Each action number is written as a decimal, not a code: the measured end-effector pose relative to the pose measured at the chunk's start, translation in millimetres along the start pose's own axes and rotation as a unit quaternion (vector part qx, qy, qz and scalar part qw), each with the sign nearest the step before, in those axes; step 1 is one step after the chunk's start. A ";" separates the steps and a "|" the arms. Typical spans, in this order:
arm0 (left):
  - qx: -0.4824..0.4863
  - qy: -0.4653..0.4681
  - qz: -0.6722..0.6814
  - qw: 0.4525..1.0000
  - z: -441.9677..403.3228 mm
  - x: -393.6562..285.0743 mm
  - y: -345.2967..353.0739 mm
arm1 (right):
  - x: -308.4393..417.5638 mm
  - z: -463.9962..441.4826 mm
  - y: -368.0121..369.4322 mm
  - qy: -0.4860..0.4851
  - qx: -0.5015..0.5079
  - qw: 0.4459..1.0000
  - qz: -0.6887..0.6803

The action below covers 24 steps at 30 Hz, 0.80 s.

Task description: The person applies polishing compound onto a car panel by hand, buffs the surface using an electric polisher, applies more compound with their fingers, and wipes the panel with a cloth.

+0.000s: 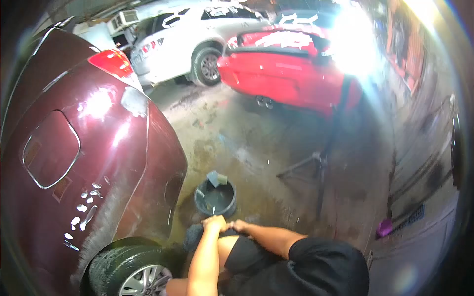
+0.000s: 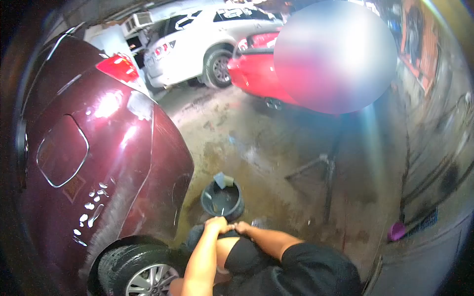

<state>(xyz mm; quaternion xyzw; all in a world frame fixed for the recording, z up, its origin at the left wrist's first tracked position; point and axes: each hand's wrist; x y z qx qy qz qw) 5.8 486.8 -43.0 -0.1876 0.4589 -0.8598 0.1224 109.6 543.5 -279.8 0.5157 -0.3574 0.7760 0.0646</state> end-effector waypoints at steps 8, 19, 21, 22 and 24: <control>-0.096 0.055 0.183 0.977 85.2 60.7 -24.5 | 108.2 102.0 -65.0 -0.009 -0.021 0.986 -0.164; -0.299 -0.032 0.610 0.733 119.6 123.8 117.0 | 372.4 151.8 -344.0 -0.562 -0.411 0.626 0.352; -0.294 -0.028 0.600 0.743 133.2 130.9 139.7 | 417.3 222.8 -400.4 -0.554 -0.577 0.544 0.255; -0.265 -0.049 0.622 0.736 136.3 131.5 156.7 | 423.5 249.9 -412.8 -0.552 -0.632 0.504 0.205; -0.246 -0.104 0.609 0.747 145.6 125.3 181.8 | 424.0 279.3 -413.5 -0.543 -0.679 0.462 0.177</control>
Point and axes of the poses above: each hand's wrist, its own z-axis away from the middle knuckle, its own y-axis out of the palm, x = y × z, and after that the axes turned 11 degrees about -y, right-handed
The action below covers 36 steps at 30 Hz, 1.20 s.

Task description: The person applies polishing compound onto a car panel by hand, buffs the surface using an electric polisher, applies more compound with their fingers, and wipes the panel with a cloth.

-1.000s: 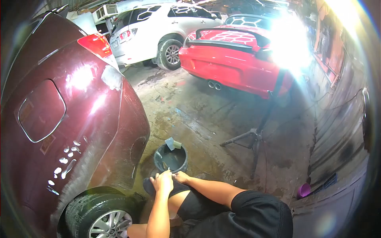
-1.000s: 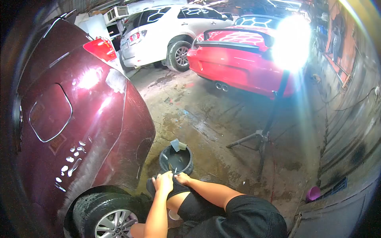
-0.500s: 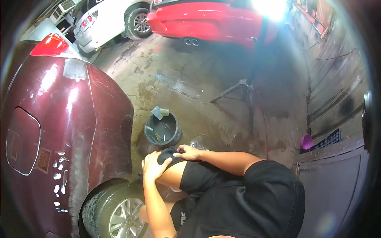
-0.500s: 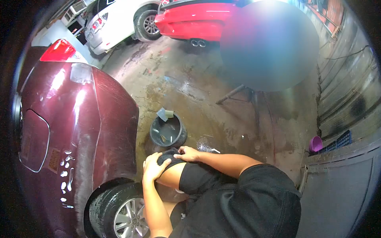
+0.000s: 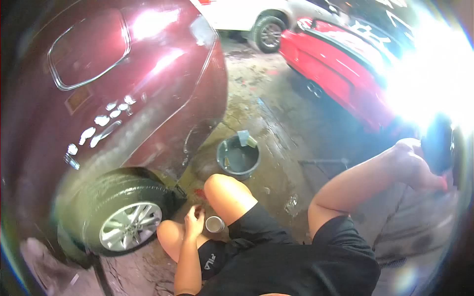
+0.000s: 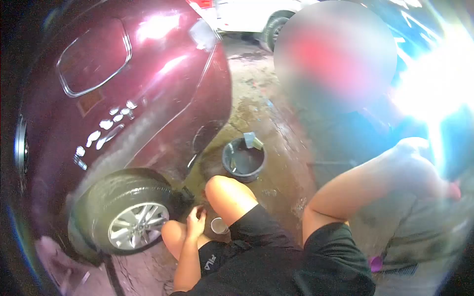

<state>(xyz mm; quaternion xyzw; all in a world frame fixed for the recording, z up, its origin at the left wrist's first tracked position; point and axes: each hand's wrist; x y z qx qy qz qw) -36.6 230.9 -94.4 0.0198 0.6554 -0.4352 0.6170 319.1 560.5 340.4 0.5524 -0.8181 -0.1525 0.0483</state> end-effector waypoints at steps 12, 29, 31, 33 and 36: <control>-0.175 0.080 0.180 0.965 47.4 -43.6 -59.1 | -4.4 16.8 236.5 0.137 0.422 0.864 -0.237; -0.212 0.105 0.164 0.958 169.9 -63.7 -65.1 | 86.5 252.2 93.2 0.307 0.568 0.505 -0.572; -0.120 0.171 0.043 0.977 166.7 -69.3 -53.4 | 156.5 223.5 91.4 0.074 0.551 0.499 -0.665; 0.066 0.127 0.031 0.989 172.8 -83.4 -28.0 | 210.0 234.7 88.7 -0.054 0.458 0.587 -0.665; 0.069 -0.017 0.475 0.877 186.6 -87.5 3.7 | 229.2 227.2 83.8 0.118 0.583 0.426 -0.682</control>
Point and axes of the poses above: each hand's wrist, its own z-axis away from the middle knuckle, its own y-axis out of the palm, x = y × z, and after that the axes turned 11 degrees about -y, right-handed
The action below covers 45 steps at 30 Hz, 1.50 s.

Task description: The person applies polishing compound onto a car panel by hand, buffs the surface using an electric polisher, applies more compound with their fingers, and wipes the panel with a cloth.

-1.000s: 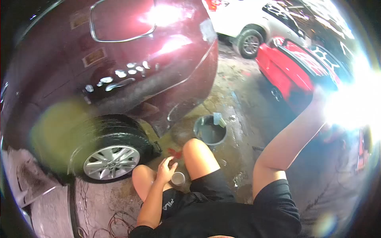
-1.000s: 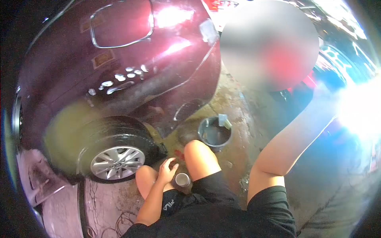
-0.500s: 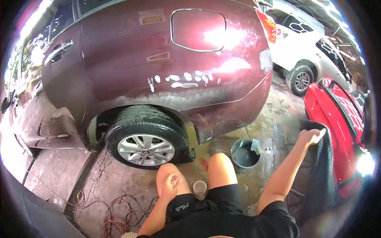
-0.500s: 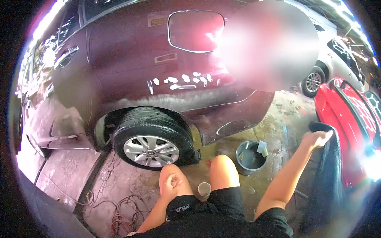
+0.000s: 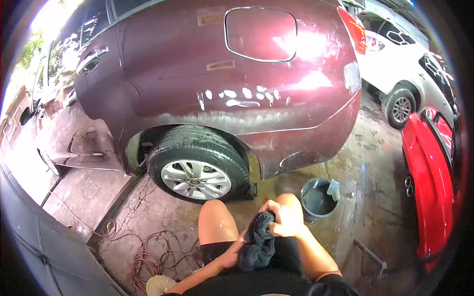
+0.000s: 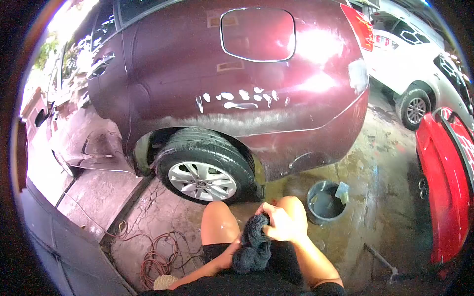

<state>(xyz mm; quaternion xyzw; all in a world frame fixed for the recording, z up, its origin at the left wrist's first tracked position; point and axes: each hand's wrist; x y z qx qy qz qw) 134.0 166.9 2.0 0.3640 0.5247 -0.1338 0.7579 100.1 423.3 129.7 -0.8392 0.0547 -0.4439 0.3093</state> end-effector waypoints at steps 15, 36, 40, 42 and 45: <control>-0.389 -0.165 -0.446 0.789 142.3 -91.9 -129.7 | -125.6 38.8 155.2 -0.052 0.295 0.948 -0.111; -0.250 -0.417 -0.383 0.785 -109.0 -99.2 -271.8 | -99.1 148.6 78.8 0.104 -0.065 0.971 0.204; -0.189 -0.444 -0.464 0.743 -149.3 -89.9 -282.8 | -103.9 157.3 78.7 0.105 -0.107 0.971 0.185; -0.175 -0.441 -0.507 0.719 -170.1 -84.1 -284.0 | -104.4 161.9 78.6 0.102 -0.121 0.970 0.187; -0.198 -0.386 -0.600 0.672 -194.3 -66.6 -279.2 | -111.8 167.6 78.6 0.093 -0.126 0.969 0.192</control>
Point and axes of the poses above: each hand's wrist, its own z-axis away from the middle knuckle, its own y-axis out of the palm, x = y × z, and after that the axes turned 11 degrees about -y, right-handed
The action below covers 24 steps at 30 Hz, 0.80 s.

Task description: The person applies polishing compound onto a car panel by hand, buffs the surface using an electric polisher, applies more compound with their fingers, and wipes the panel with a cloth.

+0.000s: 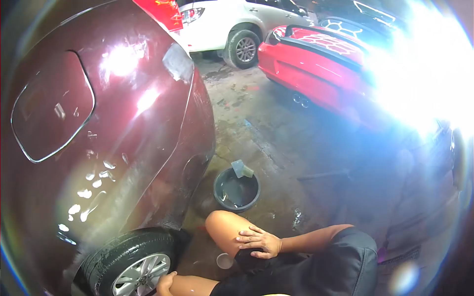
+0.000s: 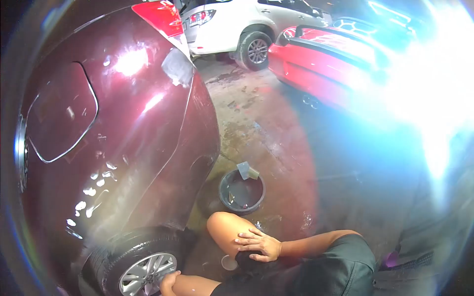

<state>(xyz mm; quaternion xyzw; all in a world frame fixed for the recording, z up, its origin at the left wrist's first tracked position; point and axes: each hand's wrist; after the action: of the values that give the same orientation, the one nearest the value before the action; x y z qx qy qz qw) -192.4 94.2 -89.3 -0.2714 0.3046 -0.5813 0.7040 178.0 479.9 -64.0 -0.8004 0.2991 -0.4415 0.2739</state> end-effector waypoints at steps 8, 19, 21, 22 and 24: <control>-0.228 0.038 0.109 0.967 -16.9 -36.8 26.4 | -20.8 16.2 -0.4 -0.034 0.007 0.999 -0.009; -0.108 0.050 0.059 0.991 6.9 -61.6 15.2 | -3.0 1.6 6.6 0.068 -0.084 0.994 0.022; -0.116 0.053 0.033 0.991 16.9 -67.7 13.2 | -9.1 -10.1 3.9 0.114 -0.079 0.990 0.033; -0.125 0.055 0.022 0.990 20.6 -69.3 11.9 | -14.0 -17.9 2.3 0.137 -0.085 0.987 0.021; -0.141 0.060 0.002 0.988 26.6 -69.2 10.2 | -23.9 -36.5 0.5 0.181 -0.095 0.979 -0.009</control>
<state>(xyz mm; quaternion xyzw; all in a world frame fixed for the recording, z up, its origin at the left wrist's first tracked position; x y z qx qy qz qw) -175.5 164.9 -71.2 -0.3323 0.4254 -0.5465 0.6403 135.8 490.5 -60.5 -0.7321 0.3773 -0.5513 0.1335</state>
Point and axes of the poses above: each hand's wrist, its own z-axis away from the middle knuckle, its own y-axis out of the palm, x = y × z, and after that the axes turned 11 degrees about -y, right-handed
